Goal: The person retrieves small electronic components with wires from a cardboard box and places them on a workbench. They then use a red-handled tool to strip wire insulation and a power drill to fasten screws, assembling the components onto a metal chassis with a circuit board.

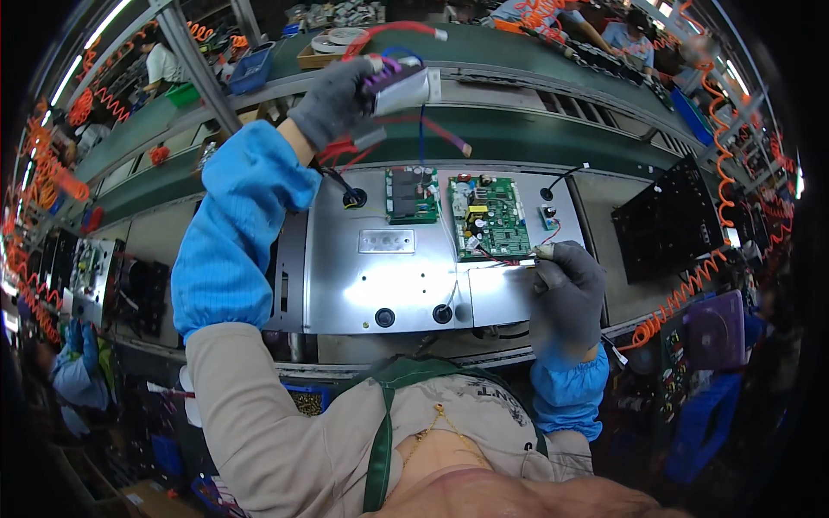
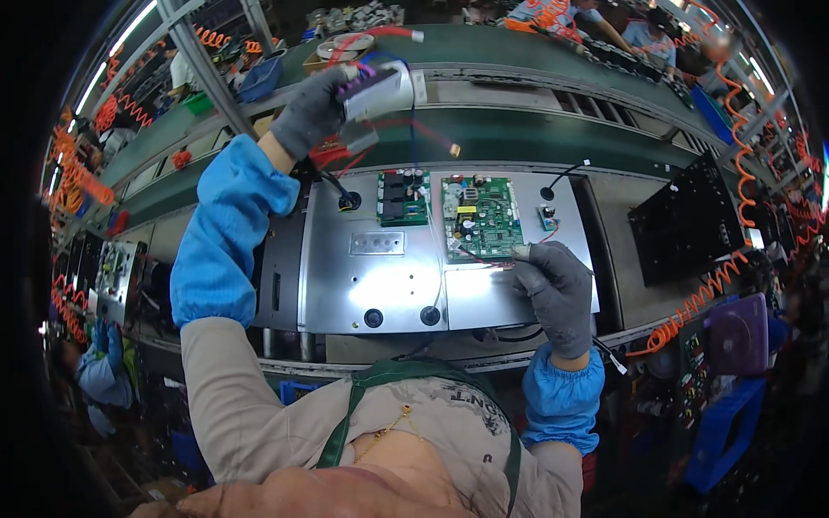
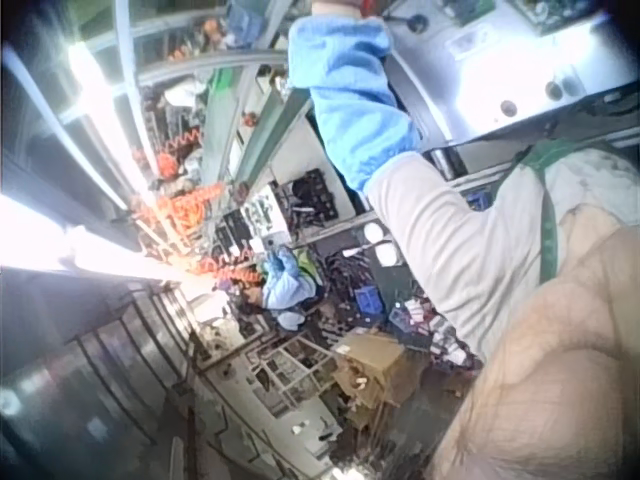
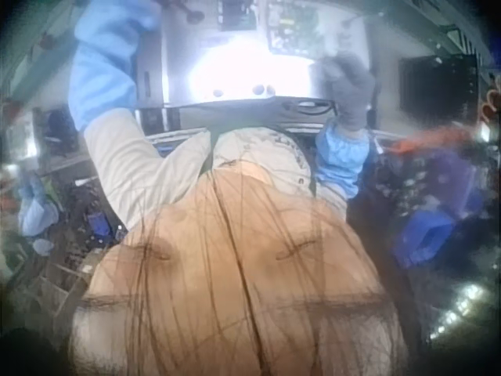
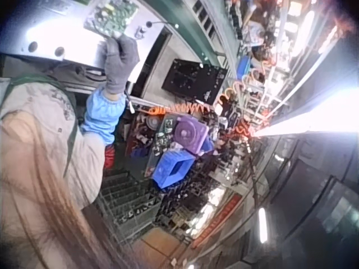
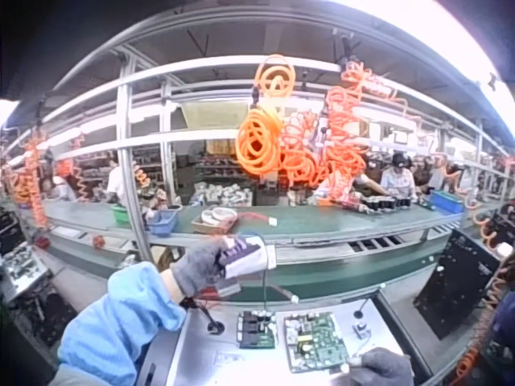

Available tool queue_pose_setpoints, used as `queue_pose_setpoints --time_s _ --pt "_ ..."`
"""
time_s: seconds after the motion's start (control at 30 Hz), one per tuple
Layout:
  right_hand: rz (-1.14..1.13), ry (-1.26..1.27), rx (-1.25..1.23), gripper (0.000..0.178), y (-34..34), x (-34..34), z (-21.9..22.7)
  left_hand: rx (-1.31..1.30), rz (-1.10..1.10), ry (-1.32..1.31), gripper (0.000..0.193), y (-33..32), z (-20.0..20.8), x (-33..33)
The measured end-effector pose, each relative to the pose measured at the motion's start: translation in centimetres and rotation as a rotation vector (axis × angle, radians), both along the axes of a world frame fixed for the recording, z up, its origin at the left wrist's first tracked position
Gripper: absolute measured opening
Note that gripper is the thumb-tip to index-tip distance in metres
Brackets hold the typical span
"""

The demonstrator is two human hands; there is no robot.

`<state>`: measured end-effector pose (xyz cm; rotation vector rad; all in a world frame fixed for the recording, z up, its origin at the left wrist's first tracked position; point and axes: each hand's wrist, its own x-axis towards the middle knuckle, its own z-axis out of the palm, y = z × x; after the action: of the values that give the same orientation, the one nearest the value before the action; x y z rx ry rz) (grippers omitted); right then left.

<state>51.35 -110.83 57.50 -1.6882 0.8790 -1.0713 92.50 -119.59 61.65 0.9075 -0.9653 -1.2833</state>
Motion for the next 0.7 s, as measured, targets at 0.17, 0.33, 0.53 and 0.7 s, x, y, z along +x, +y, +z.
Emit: queue_pose_setpoints --time_s 0.17,0.33,0.53,0.7 --pt "-0.042 0.072 0.007 0.013 0.2 0.4 0.7 0.155 -0.104 -0.312 0.025 3.2 -1.7 -1.5" --pt "0.177 0.328 -0.684 0.018 -2.2 8.0 6.9 0.243 -0.171 -0.509 0.039 6.5 -2.5 -0.4" --pt "0.416 0.225 -0.008 0.018 -7.4 17.1 5.2 0.198 -0.361 -0.724 0.042 8.3 -0.9 -1.1" --pt "0.508 0.208 -0.071 0.020 -8.7 17.4 1.8 0.165 -0.364 -0.792 0.044 7.6 -1.7 -0.7"
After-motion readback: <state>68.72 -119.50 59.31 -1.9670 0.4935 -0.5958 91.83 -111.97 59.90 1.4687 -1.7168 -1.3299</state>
